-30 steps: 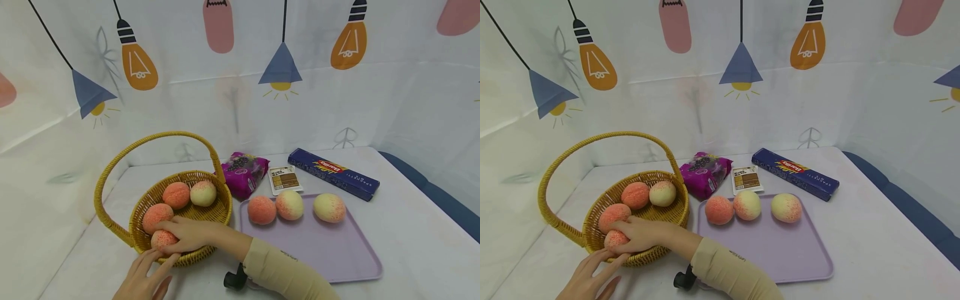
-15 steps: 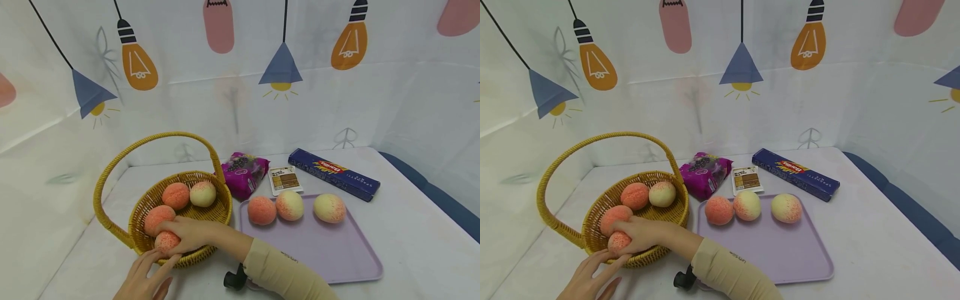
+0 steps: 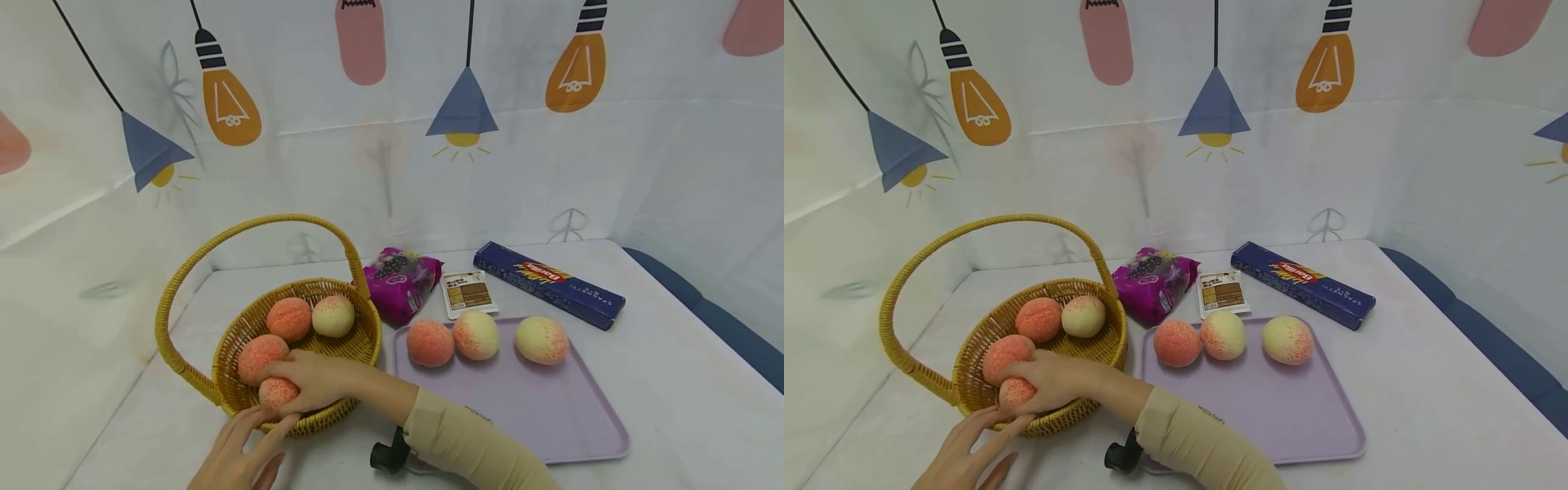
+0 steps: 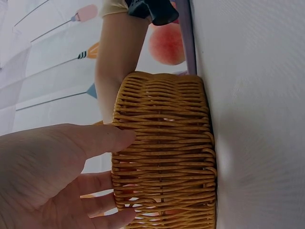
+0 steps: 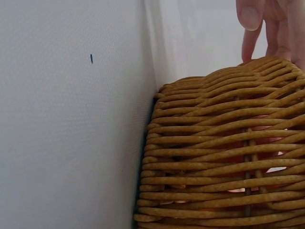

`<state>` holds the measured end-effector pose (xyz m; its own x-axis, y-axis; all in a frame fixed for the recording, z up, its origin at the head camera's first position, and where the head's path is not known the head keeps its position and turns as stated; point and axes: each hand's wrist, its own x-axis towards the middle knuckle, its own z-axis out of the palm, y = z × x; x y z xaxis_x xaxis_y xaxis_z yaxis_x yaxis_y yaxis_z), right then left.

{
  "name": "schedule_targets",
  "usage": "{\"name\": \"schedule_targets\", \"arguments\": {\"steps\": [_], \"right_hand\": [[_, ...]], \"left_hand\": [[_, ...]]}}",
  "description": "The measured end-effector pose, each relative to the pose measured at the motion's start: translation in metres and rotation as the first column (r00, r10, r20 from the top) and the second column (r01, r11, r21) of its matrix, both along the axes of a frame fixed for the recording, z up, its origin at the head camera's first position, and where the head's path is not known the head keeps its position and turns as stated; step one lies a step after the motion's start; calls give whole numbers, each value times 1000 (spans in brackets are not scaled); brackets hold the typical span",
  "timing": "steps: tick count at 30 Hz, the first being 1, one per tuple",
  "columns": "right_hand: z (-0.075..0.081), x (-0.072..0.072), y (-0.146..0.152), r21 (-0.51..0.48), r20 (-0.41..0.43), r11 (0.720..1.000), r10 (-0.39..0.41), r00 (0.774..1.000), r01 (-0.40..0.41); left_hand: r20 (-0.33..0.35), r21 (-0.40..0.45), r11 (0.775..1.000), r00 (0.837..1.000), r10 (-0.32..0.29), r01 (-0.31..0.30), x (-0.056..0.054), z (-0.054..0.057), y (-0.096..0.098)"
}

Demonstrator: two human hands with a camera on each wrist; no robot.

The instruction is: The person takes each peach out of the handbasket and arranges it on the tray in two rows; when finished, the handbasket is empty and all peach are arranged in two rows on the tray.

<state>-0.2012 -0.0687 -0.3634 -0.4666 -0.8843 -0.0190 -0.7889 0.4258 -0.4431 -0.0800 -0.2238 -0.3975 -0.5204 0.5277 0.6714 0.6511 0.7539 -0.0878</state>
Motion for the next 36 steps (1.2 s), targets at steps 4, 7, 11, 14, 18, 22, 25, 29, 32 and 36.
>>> {"name": "schedule_targets", "arguments": {"steps": [4, 7, 11, 14, 18, 22, 25, 29, 32, 36], "right_hand": [[1, 1, 3, -52, -46, 998, -47, 998, 45], [3, 1, 6, -87, -59, 991, -103, 993, 98], [9, 0, 11, -120, -55, 983, -146, 988, 139], [13, 0, 15, -144, -56, 980, -143, 988, 133], [17, -1, 22, -205, -34, 970, -143, 989, 133], [21, -2, 29, -279, -7, 951, -140, 990, 132], [25, -1, 35, -308, -18, 942, -141, 990, 129], [28, 0, 42, -309, -59, 942, -155, 986, 130], [30, 3, 46, -299, -72, 944, -170, 983, 141], [31, 5, 52, -305, -93, 940, -187, 978, 150]], "left_hand": [[17, 5, 1000, 1000, 20, -20, 2, 2, 3], [49, 0, 999, 997, 51, -51, 3, 5, 5], [73, -21, 996, 993, 90, -89, 3, 9, 6], [70, -29, 994, 992, 107, -105, 5, 9, 7], [67, -29, 993, 991, 119, -117, 7, 8, 7], [75, -38, 991, 988, 134, -131, 9, 8, 7], [89, -52, 988, 985, 149, -145, 10, 9, 6], [102, -68, 983, 979, 176, -169, 10, 10, 6], [98, -61, 983, 979, 178, -172, 10, 9, 7], [87, -39, 988, 985, 150, -147, 9, 8, 7]]}}
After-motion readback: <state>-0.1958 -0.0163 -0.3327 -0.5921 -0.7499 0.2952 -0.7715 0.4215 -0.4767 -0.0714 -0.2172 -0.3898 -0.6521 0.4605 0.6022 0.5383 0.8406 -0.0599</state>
